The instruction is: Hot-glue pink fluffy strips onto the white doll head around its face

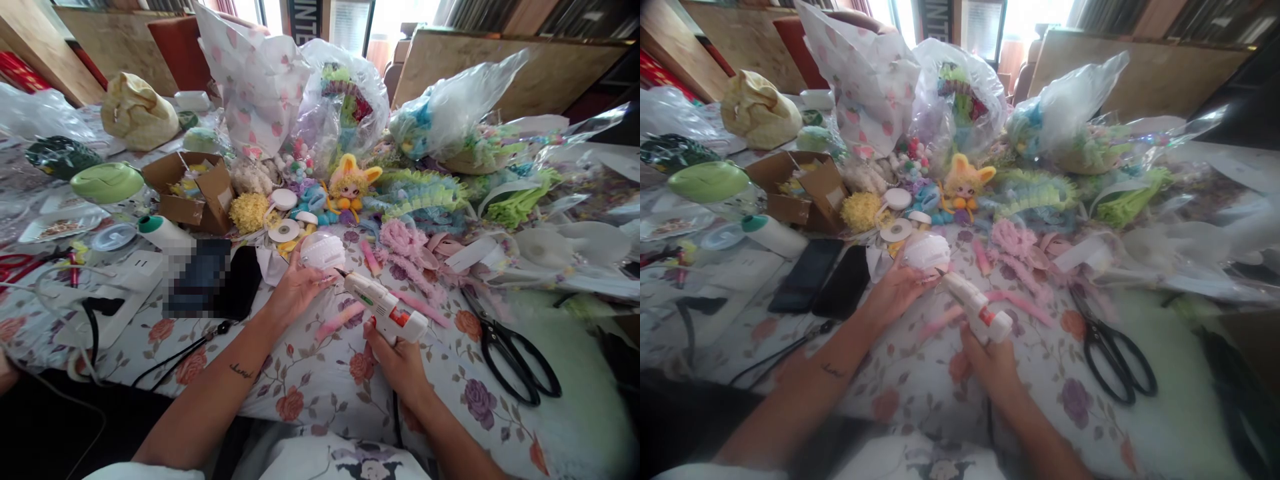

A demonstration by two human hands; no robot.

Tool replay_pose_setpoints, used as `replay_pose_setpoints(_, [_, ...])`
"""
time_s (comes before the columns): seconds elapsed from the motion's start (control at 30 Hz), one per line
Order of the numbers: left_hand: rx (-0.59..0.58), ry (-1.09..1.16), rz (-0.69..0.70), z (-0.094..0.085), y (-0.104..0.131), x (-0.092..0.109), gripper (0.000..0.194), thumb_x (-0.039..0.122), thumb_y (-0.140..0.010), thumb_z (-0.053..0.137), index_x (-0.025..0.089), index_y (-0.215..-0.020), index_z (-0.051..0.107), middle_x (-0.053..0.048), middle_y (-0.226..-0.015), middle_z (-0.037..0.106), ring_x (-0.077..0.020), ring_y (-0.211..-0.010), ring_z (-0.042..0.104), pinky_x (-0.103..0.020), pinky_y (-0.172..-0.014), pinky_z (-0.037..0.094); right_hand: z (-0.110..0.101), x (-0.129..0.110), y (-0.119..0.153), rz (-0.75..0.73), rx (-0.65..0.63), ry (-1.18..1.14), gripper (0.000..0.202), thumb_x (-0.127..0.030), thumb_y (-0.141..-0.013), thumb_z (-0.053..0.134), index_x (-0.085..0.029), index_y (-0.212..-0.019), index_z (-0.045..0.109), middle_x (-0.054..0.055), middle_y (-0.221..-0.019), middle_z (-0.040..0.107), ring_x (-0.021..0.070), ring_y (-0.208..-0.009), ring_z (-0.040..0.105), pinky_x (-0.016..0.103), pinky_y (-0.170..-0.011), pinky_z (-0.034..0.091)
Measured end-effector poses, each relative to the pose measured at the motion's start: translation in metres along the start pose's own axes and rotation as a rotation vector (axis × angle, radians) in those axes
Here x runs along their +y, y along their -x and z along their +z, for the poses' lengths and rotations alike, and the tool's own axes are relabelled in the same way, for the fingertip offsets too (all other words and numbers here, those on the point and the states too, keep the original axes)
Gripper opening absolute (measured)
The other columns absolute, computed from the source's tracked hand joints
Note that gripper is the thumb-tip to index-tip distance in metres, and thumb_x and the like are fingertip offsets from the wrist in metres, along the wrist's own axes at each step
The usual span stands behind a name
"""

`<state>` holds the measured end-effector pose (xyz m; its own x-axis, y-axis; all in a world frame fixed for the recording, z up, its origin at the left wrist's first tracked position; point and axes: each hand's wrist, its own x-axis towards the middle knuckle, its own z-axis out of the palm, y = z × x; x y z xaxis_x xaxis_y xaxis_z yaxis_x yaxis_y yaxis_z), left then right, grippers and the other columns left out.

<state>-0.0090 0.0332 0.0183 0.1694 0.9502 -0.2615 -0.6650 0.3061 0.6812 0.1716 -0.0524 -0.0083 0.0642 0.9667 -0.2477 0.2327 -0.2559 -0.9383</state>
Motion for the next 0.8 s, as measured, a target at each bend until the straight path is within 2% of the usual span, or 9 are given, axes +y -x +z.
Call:
replay_pose_setpoints(0.1, [0.014,0.001,0.004,0.0017,0.0009,0.0011,0.09,-0.007,-0.067,0.056,0.034,-0.143,0.029,0.0,-0.094,0.066,-0.0201,-0.094,0.067,-0.047,-0.095,0.049,-0.0013,-0.0014,0.0,0.013,0.011,0.013,0.042,-0.049,-0.082,0.056,-0.02,-0.052,0.057,0.003,-0.043,0.058,0.0141,-0.041,0.054,0.024,-0.043,0.046])
replay_pose_setpoints(0.2, [0.023,-0.003,0.004,0.002,0.0008,0.0011,0.091,-0.006,-0.067,0.058,0.036,-0.143,0.029,0.0,-0.1,0.066,-0.0188,-0.094,0.067,-0.043,-0.094,0.049,-0.0029,-0.0001,-0.0002,0.014,0.008,0.054,0.042,-0.05,-0.08,0.058,-0.02,-0.051,0.058,0.002,-0.043,0.058,0.0147,-0.043,0.055,0.024,-0.044,0.047])
replay_pose_setpoints(0.5, [-0.022,-0.042,0.037,0.0007,-0.0008,-0.0022,0.089,-0.007,-0.067,0.06,0.038,-0.139,0.033,0.0,-0.1,0.065,-0.0151,-0.084,0.064,-0.034,-0.082,0.053,0.0003,-0.0001,0.0004,-0.019,-0.044,0.01,0.043,-0.05,-0.082,0.056,-0.019,-0.053,0.057,0.002,-0.042,0.057,0.0139,-0.039,0.053,0.024,-0.04,0.044])
replay_pose_setpoints(0.67, [-0.057,-0.041,0.042,-0.0014,-0.0016,-0.0027,0.089,-0.005,-0.068,0.06,0.039,-0.14,0.032,-0.001,-0.111,0.063,-0.0174,-0.093,0.064,-0.04,-0.09,0.051,0.0001,0.0028,-0.0002,-0.027,-0.034,-0.022,0.041,-0.05,-0.083,0.057,-0.018,-0.057,0.059,0.002,-0.042,0.057,0.0136,-0.04,0.054,0.022,-0.04,0.045])
replay_pose_setpoints(0.8, [-0.021,-0.049,0.011,-0.0036,-0.0022,-0.0024,0.092,-0.003,-0.068,0.062,0.038,-0.143,0.029,-0.001,-0.107,0.066,-0.0182,-0.094,0.065,-0.043,-0.094,0.049,-0.0007,-0.0001,-0.0001,-0.022,-0.027,-0.026,0.043,-0.05,-0.083,0.056,-0.019,-0.053,0.057,0.002,-0.041,0.057,0.0133,-0.039,0.053,0.022,-0.039,0.045])
